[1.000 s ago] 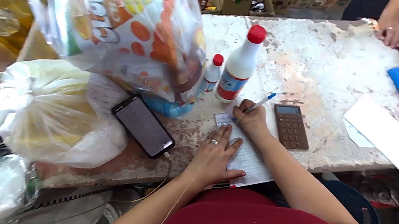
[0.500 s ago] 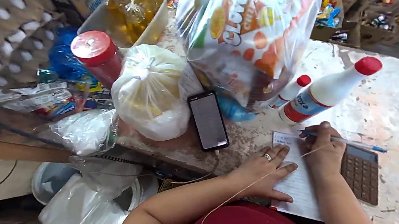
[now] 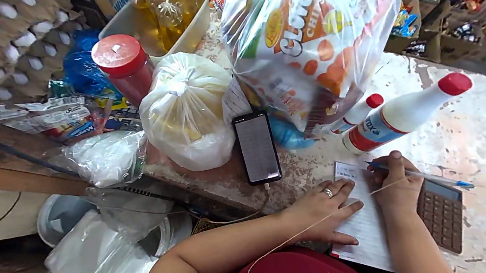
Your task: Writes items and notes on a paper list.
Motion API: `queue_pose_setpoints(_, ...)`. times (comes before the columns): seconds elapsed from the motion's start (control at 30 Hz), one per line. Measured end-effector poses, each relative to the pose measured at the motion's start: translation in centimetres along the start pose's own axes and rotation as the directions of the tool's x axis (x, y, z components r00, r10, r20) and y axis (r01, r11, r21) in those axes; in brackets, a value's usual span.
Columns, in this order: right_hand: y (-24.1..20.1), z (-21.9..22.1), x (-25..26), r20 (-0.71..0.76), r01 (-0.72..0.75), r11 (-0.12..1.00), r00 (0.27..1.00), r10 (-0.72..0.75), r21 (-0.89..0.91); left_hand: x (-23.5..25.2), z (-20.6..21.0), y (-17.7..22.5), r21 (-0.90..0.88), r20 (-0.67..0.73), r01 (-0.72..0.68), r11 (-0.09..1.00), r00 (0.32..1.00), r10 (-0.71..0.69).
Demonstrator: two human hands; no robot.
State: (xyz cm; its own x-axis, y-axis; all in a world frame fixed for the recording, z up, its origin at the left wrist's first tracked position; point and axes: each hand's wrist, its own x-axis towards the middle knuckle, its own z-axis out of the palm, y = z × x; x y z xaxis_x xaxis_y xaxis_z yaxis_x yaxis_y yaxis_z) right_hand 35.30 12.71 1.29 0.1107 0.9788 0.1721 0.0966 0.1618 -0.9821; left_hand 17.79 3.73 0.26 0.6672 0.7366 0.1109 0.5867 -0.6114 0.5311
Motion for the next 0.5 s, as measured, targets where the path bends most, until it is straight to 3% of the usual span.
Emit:
queue_pose_setpoints(0.17, -0.4, -1.8, 1.0, 0.049, -0.124, 0.975, 0.992, 0.117, 0.182, 0.1, -0.1, 0.1, -0.012, 0.002, 0.012, 1.0, 1.0, -0.012)
queue_pose_setpoints(0.37, -2.8, -4.6, -1.2, 0.3, 0.086, 0.943, 0.935, -0.188, 0.323, 0.1, 0.1, 0.0, -0.073, -0.116, 0.027, 0.997, 0.993, -0.036)
queue_pose_setpoints(0.5, -1.8, -5.8, -3.0, 0.34, 0.155, 0.947, 0.907, -0.249, 0.28, -0.1, -0.3, 0.1, -0.109, -0.113, 0.029, 0.994, 0.993, -0.041)
